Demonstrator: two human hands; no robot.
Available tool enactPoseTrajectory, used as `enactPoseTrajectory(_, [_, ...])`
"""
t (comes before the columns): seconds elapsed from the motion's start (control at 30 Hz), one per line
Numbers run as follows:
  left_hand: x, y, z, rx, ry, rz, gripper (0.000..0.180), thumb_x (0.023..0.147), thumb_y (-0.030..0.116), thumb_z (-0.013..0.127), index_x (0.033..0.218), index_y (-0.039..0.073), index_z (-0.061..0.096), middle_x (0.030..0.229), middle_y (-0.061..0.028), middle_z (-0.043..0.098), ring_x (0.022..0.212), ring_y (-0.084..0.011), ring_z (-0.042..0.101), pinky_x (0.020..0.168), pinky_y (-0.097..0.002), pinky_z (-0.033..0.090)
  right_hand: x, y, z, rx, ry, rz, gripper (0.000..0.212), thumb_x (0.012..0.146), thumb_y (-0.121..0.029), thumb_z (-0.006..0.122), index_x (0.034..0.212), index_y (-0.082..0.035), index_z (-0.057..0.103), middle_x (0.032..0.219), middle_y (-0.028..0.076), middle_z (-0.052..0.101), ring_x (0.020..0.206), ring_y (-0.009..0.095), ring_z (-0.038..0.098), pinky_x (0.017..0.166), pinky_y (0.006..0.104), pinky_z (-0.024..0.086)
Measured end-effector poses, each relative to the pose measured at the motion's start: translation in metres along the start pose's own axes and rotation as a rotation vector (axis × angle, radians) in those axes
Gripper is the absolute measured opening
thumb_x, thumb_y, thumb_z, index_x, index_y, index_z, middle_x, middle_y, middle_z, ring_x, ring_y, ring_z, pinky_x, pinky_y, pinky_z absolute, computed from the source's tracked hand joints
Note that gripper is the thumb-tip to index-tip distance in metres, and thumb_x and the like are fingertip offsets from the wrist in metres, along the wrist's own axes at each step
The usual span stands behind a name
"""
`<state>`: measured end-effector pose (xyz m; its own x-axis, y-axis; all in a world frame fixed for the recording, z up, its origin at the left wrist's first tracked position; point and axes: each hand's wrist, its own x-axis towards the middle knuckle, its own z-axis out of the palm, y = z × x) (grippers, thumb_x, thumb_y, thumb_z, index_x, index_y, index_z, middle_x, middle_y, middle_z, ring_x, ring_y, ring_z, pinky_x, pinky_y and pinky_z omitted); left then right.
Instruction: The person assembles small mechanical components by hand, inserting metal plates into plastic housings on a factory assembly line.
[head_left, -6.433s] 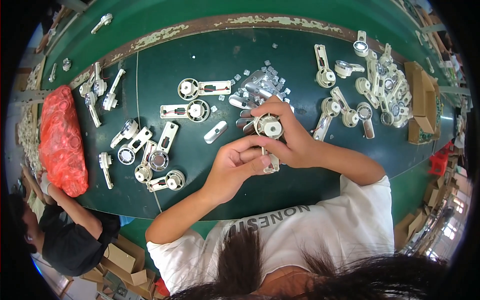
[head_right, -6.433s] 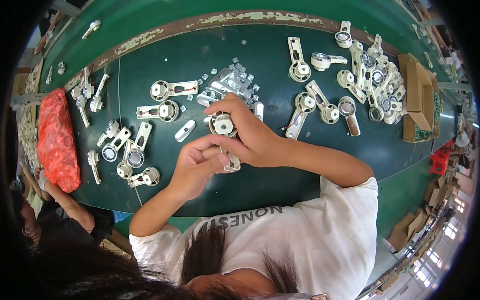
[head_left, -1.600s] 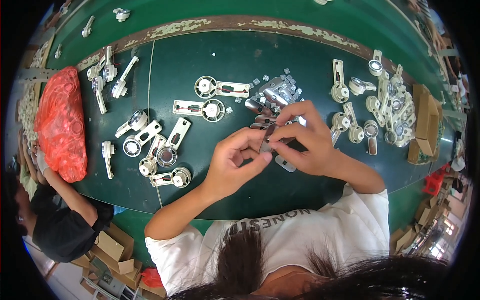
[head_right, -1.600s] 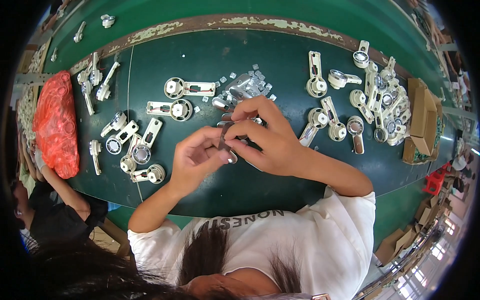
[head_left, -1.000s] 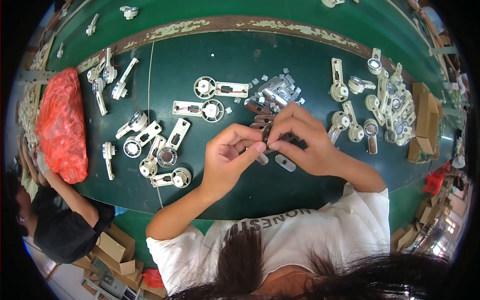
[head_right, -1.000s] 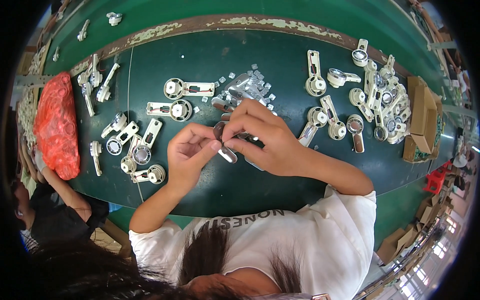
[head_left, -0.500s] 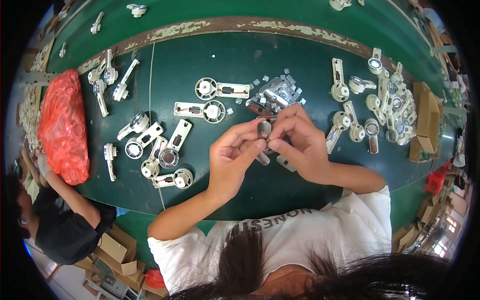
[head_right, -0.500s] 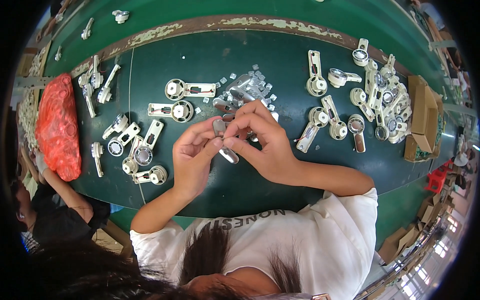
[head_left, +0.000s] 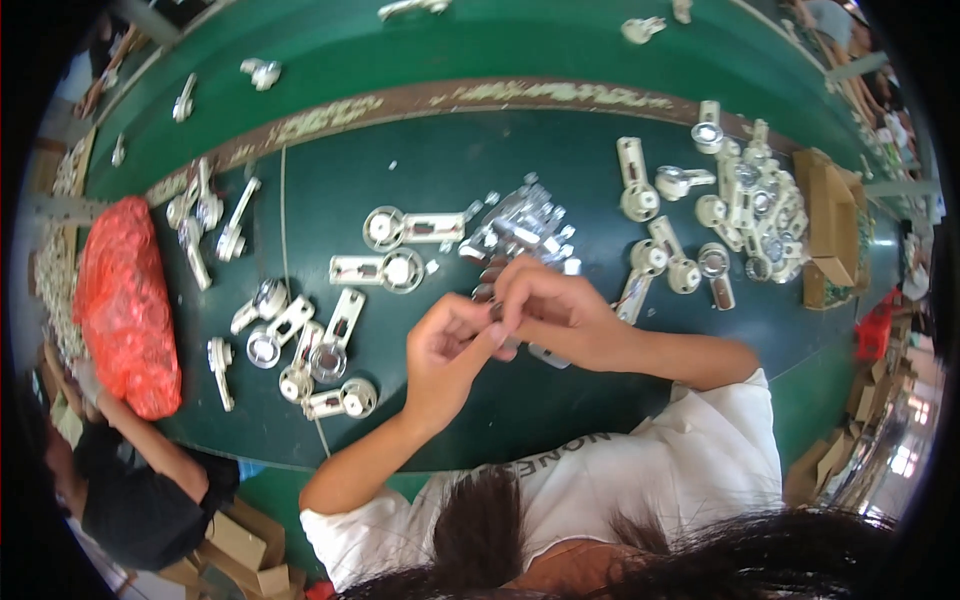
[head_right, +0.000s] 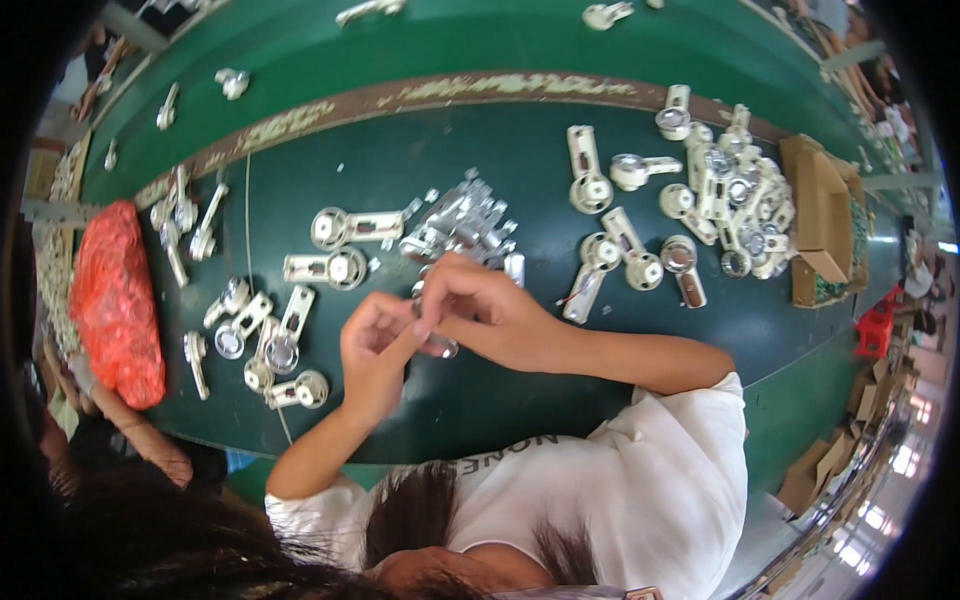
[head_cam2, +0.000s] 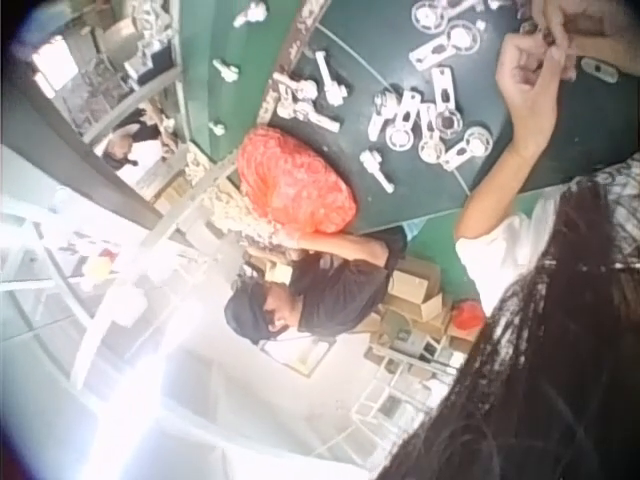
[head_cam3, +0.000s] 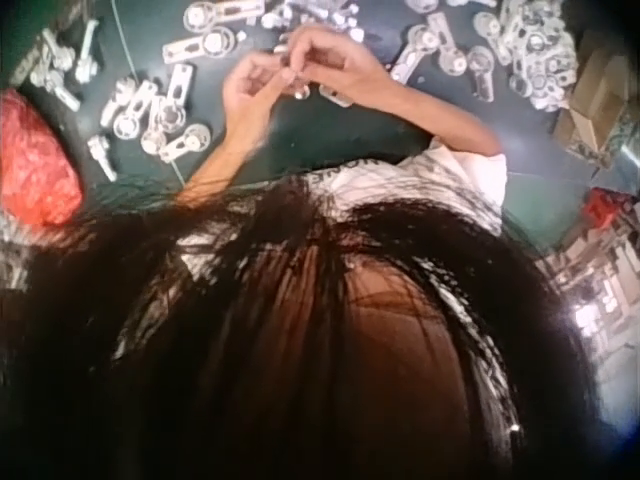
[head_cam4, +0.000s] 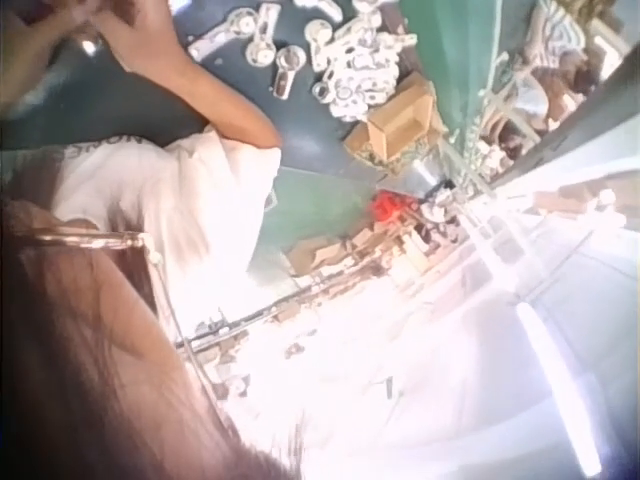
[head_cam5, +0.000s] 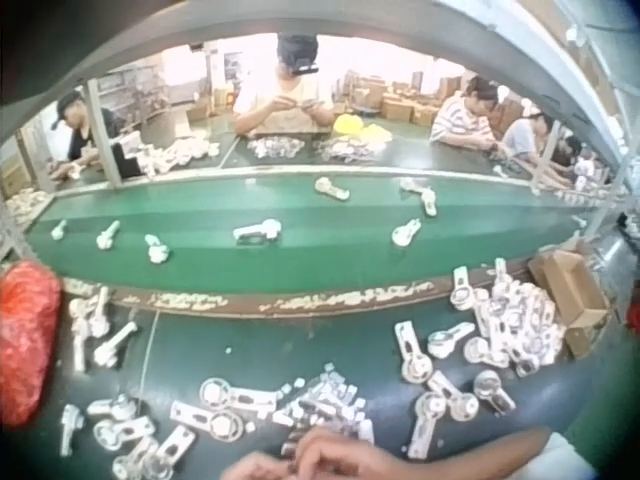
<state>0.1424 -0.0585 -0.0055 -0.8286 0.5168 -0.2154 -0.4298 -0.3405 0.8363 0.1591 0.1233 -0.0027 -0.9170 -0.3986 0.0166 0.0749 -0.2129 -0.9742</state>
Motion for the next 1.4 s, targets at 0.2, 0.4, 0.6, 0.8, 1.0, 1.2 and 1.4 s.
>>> enactPoseTrajectory(0.2, [-0.006, 0.004, -0.002, 0.129, 0.059, 0.041, 0.007, 0.089, 0.0, 0.053, 0.092, 0.003, 0.048, 0.079, -0.0063, 0.062, 0.067, -0.0102, 0.06, 0.057, -0.0204, 0.046, 0.033, -0.08, -0.066, -1.257, 0.234, -0.495, 0.039, 0.074, -0.009, 0.065, 0.111, -0.011, 0.052, 0.095, 0.009, 0.054, 0.08, 0.023, 0.057, 0.067, 0.0356, 0.047])
enactPoseTrajectory(0.4, [0.005, 0.002, 0.002, 0.183, 0.054, -0.016, 0.004, 0.092, 0.006, 0.051, 0.093, 0.002, 0.051, 0.085, -0.0114, 0.064, 0.07, -0.0123, 0.062, 0.053, -0.0215, 0.046, 0.065, -0.081, -0.337, -2.285, 0.282, -0.116, 0.06, 0.079, 0.001, 0.051, 0.131, -0.027, 0.042, 0.126, 0.017, 0.047, 0.109, 0.037, 0.051, 0.089, 0.0439, 0.045])
enactPoseTrajectory(0.6, [0.008, 0.008, 0.001, 0.171, 0.075, -0.043, 0.012, 0.094, 0.01, 0.051, 0.095, -0.002, 0.053, 0.086, -0.0153, 0.067, 0.078, -0.0183, 0.067, 0.057, -0.0235, 0.054, 0.076, -0.114, -0.285, -1.666, 0.423, -0.365, 0.022, 0.086, -0.018, 0.058, 0.106, -0.008, 0.057, 0.098, 0.008, 0.059, 0.082, 0.02, 0.06, 0.07, 0.0316, 0.048])
enactPoseTrajectory(0.8, [0.0, 0.012, 0.003, 0.148, 0.111, -0.151, 0.016, 0.094, 0.012, 0.049, 0.1, -0.003, 0.053, 0.09, -0.0186, 0.067, 0.069, -0.0211, 0.068, 0.056, -0.0248, 0.056, 0.025, -0.084, -0.037, -0.796, 0.352, -0.243, 0.009, 0.082, -0.01, 0.064, 0.089, -0.007, 0.06, 0.082, 0.003, 0.059, 0.073, 0.011, 0.058, 0.062, 0.0257, 0.046])
enactPoseTrajectory(1.0, [-0.001, 0.009, 0.007, 0.088, 0.011, -0.186, 0.018, 0.095, 0.01, 0.048, 0.106, -0.003, 0.054, 0.092, -0.0113, 0.067, 0.079, -0.0159, 0.066, 0.068, -0.0264, 0.057, 0.024, -0.025, 0.007, -0.686, 0.298, -0.165, 0.017, 0.08, -0.012, 0.066, 0.086, -0.003, 0.053, 0.08, 0.01, 0.055, 0.07, 0.025, 0.056, 0.062, 0.0346, 0.045])
enactPoseTrajectory(1.2, [-0.006, 0.006, 0.007, 0.056, -0.071, -0.236, 0.018, 0.095, 0.009, 0.049, 0.105, -0.003, 0.055, 0.09, -0.01, 0.066, 0.08, -0.0147, 0.066, 0.07, -0.0259, 0.056, 0.022, -0.013, 0.004, -0.613, 0.307, -0.136, 0.015, 0.078, -0.011, 0.066, 0.084, -0.003, 0.055, 0.078, 0.009, 0.055, 0.071, 0.025, 0.056, 0.063, 0.0329, 0.045])
enactPoseTrajectory(1.4, [-0.005, 0.005, 0.002, 0.007, -0.071, -0.201, 0.019, 0.093, 0.009, 0.052, 0.107, -0.003, 0.056, 0.091, -0.0091, 0.066, 0.079, -0.0125, 0.064, 0.069, -0.0253, 0.056, 0.021, -0.008, 0.008, -0.721, 0.352, -0.216, 0.018, 0.079, -0.011, 0.066, 0.09, -0.004, 0.055, 0.079, 0.011, 0.051, 0.069, 0.027, 0.054, 0.057, 0.0344, 0.044])
